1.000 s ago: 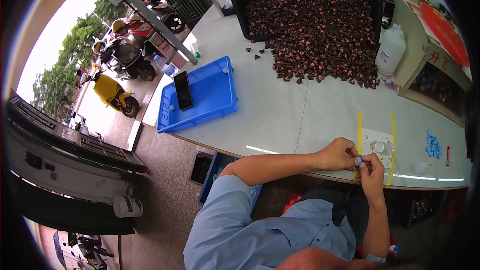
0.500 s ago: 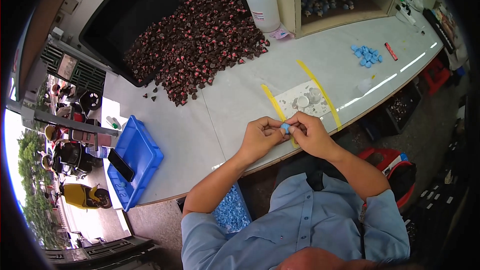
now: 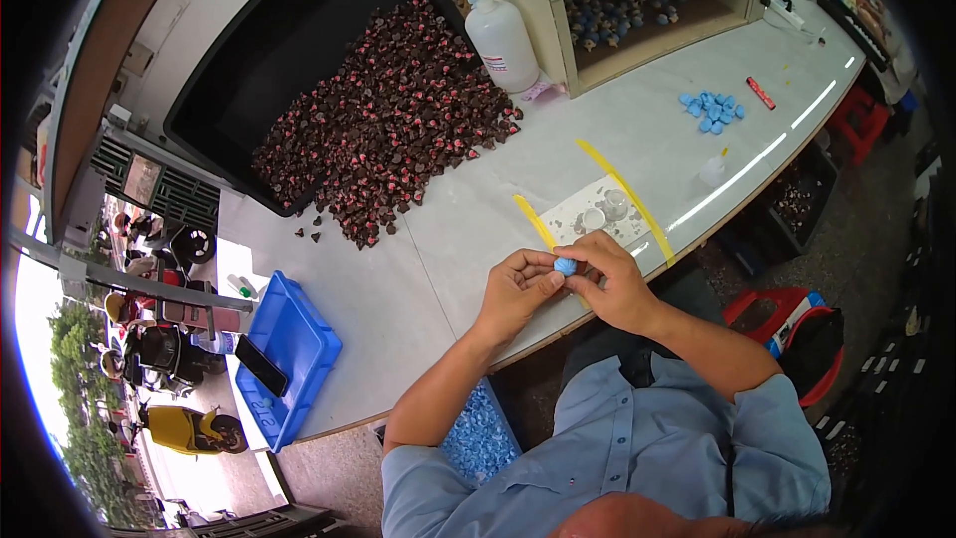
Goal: The person assembles small blue toy components and pink components by hand, applying glue with a glue applicator and attaching the parts together.
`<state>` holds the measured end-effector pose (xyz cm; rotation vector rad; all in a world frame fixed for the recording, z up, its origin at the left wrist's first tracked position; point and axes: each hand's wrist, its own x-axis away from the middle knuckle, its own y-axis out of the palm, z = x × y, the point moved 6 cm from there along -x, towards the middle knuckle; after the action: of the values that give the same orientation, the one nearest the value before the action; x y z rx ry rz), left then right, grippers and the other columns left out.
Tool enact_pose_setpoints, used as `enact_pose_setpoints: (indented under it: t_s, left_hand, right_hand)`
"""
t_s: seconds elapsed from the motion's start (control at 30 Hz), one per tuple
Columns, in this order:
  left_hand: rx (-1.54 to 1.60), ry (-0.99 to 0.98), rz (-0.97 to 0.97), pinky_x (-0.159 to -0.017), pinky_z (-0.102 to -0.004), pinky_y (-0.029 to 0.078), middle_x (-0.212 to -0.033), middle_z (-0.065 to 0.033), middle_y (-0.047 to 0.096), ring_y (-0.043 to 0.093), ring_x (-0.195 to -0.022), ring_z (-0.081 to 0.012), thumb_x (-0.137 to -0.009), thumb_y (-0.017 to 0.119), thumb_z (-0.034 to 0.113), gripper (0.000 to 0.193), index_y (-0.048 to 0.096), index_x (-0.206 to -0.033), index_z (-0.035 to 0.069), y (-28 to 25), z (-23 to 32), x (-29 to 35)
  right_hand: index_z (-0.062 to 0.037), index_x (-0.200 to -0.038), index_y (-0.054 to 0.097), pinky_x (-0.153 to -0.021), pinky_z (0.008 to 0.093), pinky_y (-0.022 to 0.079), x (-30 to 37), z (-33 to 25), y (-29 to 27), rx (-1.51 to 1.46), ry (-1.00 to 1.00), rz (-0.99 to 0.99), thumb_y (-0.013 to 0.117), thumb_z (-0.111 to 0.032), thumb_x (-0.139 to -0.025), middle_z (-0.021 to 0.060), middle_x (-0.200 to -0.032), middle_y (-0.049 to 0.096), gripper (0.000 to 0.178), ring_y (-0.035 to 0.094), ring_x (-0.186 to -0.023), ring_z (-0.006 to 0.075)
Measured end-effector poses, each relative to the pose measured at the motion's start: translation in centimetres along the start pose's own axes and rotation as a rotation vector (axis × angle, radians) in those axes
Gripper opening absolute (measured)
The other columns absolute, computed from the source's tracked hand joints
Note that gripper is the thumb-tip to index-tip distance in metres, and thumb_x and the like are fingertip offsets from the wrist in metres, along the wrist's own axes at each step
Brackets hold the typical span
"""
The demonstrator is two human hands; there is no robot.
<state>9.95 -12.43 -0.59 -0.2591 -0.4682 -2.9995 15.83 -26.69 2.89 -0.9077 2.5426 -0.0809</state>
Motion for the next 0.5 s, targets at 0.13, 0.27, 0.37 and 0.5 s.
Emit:
enact_pose_setpoints:
  t_s: [0.13,0.27,0.37,0.5]
  left_hand:
    - [0.006,-0.003,-0.023,-0.088,-0.0299,0.056,-0.108,-0.0143,0.064,0.065,-0.098,-0.0185,-0.092,0.065,0.006,0.026,0.055,-0.114,-0.005,-0.42,-0.25,-0.09]
    - [-0.024,0.03,-0.021,-0.088,-0.03,0.056,-0.107,-0.0139,0.064,0.065,-0.097,-0.0181,-0.093,0.064,0.007,0.026,0.055,-0.115,-0.004,0.0,0.2,-0.06]
    - [0.018,0.004,-0.018,-0.087,-0.03,0.056,-0.107,-0.0141,0.064,0.066,-0.097,-0.018,-0.093,0.064,0.007,0.027,0.054,-0.116,-0.004,0.29,0.39,0.01]
    - [-0.008,0.006,-0.017,-0.087,-0.0296,0.056,-0.106,-0.0135,0.065,0.065,-0.097,-0.0173,-0.092,0.065,0.006,0.029,0.053,-0.117,-0.004,0.24,0.34,0.09]
  right_hand:
    - [-0.0049,-0.12,0.062,-0.07,0.0271,0.051,-0.1,-0.12,-0.22,0.006,-0.025,-0.039,0.065,0.008,-0.081,0.0099,-0.1,0.055,0.041,0.06,-0.085,0.0179]
    - [-0.0044,-0.122,0.06,-0.073,0.0291,0.05,-0.18,-0.22,-0.43,0.042,-0.122,-0.048,0.063,0.008,-0.083,0.0102,-0.101,0.056,0.042,0.061,-0.087,0.019]
    - [-0.0042,-0.124,0.058,-0.073,0.0294,0.05,-0.08,0.31,-0.59,-0.065,-0.024,-0.038,0.063,0.006,-0.084,0.0099,-0.102,0.057,0.042,0.061,-0.087,0.0191]
    - [-0.0044,-0.123,0.057,-0.072,0.0277,0.05,-0.13,0.2,-0.47,-0.08,0.005,-0.074,0.064,0.004,-0.084,0.0091,-0.1,0.058,0.041,0.061,-0.087,0.0181]
